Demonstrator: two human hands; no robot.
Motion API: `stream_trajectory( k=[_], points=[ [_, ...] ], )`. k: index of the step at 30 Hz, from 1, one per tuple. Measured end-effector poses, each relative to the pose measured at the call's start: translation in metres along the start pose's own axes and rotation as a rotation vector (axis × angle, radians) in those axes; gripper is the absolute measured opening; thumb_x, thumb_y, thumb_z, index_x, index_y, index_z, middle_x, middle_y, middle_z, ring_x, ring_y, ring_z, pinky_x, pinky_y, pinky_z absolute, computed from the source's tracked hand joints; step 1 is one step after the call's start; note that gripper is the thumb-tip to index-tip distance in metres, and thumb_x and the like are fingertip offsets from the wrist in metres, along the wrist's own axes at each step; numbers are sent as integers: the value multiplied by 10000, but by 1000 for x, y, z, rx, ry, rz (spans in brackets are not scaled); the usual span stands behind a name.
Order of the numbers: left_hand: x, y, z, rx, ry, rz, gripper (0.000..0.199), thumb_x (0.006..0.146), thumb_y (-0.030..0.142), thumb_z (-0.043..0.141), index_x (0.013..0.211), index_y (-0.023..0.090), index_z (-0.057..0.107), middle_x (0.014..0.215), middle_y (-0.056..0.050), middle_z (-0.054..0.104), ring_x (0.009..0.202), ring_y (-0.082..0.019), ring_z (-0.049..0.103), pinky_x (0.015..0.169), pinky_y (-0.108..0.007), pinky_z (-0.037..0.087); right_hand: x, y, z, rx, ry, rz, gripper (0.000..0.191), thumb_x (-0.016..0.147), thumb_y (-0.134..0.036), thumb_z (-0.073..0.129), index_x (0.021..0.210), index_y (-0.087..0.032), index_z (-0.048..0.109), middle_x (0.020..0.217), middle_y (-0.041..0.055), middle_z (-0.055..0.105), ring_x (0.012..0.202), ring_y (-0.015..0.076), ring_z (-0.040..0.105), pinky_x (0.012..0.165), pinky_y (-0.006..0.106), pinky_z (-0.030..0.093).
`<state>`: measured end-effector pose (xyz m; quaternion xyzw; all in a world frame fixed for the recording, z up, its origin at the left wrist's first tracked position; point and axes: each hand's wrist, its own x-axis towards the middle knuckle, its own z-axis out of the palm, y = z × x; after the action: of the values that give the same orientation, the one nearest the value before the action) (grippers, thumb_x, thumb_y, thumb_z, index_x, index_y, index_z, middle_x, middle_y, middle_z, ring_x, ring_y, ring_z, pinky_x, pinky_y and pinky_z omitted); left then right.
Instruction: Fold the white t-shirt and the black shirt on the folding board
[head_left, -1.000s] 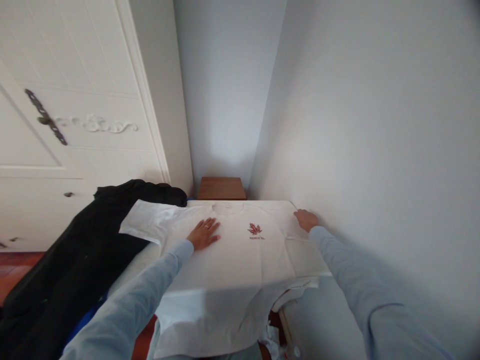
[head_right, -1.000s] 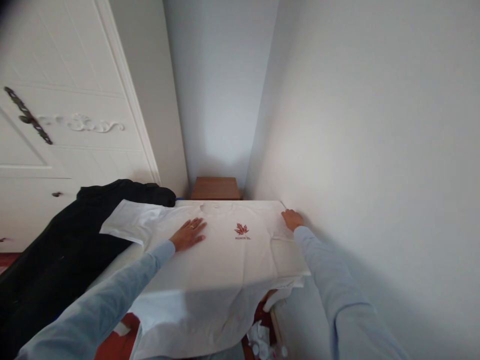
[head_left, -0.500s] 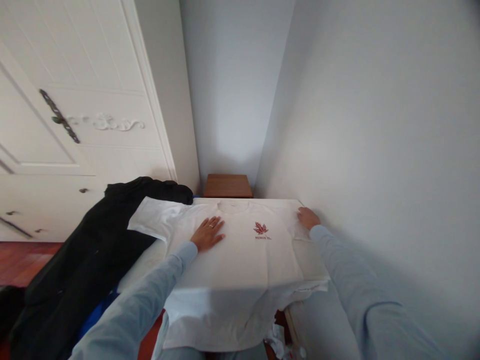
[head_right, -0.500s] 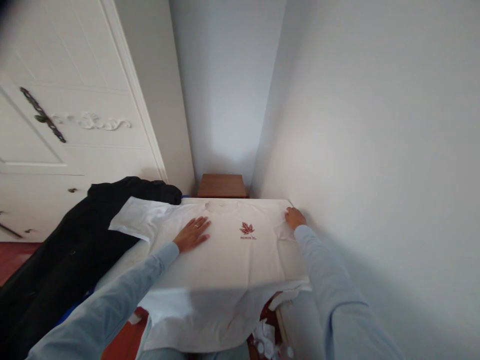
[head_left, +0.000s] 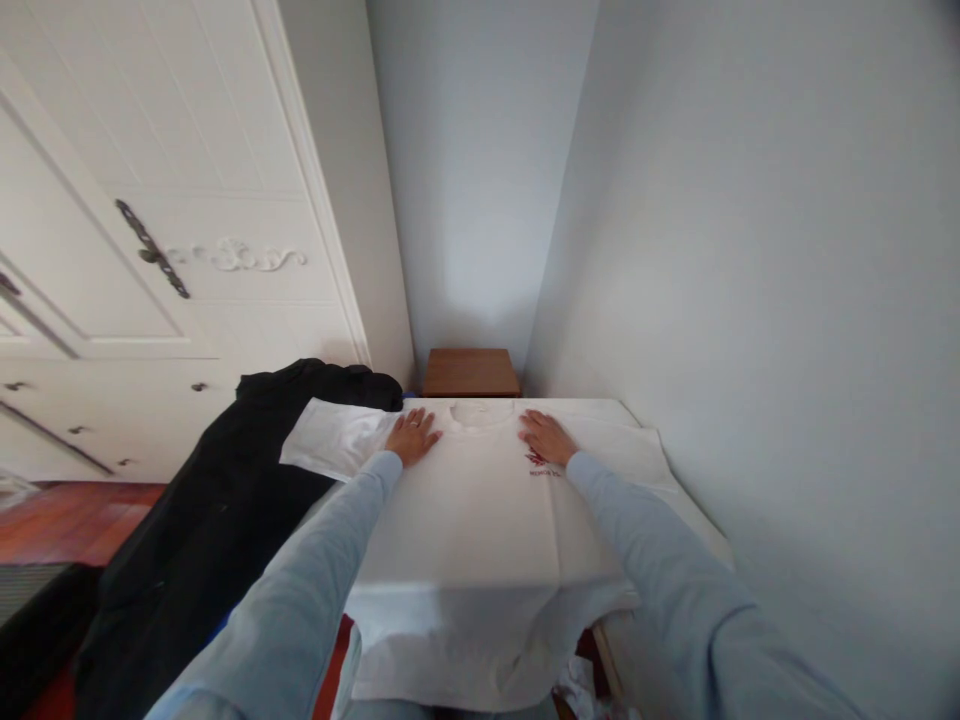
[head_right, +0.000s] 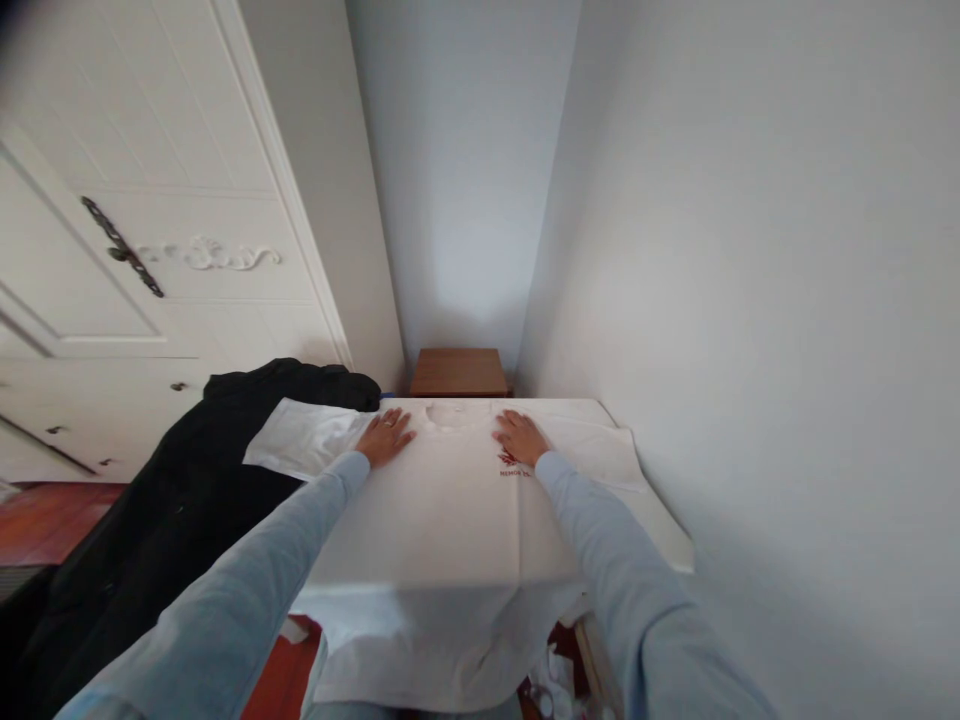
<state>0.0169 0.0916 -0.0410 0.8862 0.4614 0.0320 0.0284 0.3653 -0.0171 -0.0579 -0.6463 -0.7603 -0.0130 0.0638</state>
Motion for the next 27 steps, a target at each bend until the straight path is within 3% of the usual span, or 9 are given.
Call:
stream_trajectory(
  k=[9, 15, 19, 23, 27],
  points=[
    [26, -12, 6, -33, -17, 21, 635, 1015, 499, 304, 1529, 132, 379, 1621, -190, 304, 1517, -330, 239, 1212, -531, 193, 20, 29, 0, -38, 0, -68, 515, 1021, -342, 369, 1456, -103, 508, 1539, 179, 455, 1430, 288, 416, 1181, 462, 342],
    [25, -10, 1, -59, 28, 74, 613, 1023, 485, 295, 1520, 136, 378, 1601, -197, 348, 1511, -311, 263, 1195, -517, 244, 18, 23, -10, -50, -1, -26, 542, 1015, -334, 373, 1475, -65, 470, 1545, 232, 419, 1445, 341, 386, 1163, 535, 351],
    [-7, 10, -5, -77, 96, 199, 644, 1030, 509, 268, 1524, 110, 371, 1635, -196, 267, 1537, -293, 184, 1228, -483, 192, -9, -12, -14, -4, 12, -134, 600, 1044, -424, 302, 1555, -112, 344, 1613, 193, 320, 1504, 309, 282, 1206, 533, 283],
    [-60, 26, -1, -81, 128, 408, 676, 1010, 587, 285, 1527, 163, 386, 1626, -168, 304, 1533, -284, 203, 1235, -488, 182, -64, -45, -11, 24, -36, -323, 657, 1033, -541, 307, 1565, -157, 335, 1619, 167, 322, 1512, 294, 267, 1226, 534, 242],
    [-101, 12, 6, -110, 70, 390, 696, 1004, 606, 279, 1511, 150, 419, 1604, -180, 345, 1514, -294, 262, 1228, -497, 210, -121, -37, -9, 28, -101, -258, 669, 1025, -562, 328, 1552, -152, 366, 1614, 171, 328, 1507, 287, 283, 1215, 510, 284]
  ],
)
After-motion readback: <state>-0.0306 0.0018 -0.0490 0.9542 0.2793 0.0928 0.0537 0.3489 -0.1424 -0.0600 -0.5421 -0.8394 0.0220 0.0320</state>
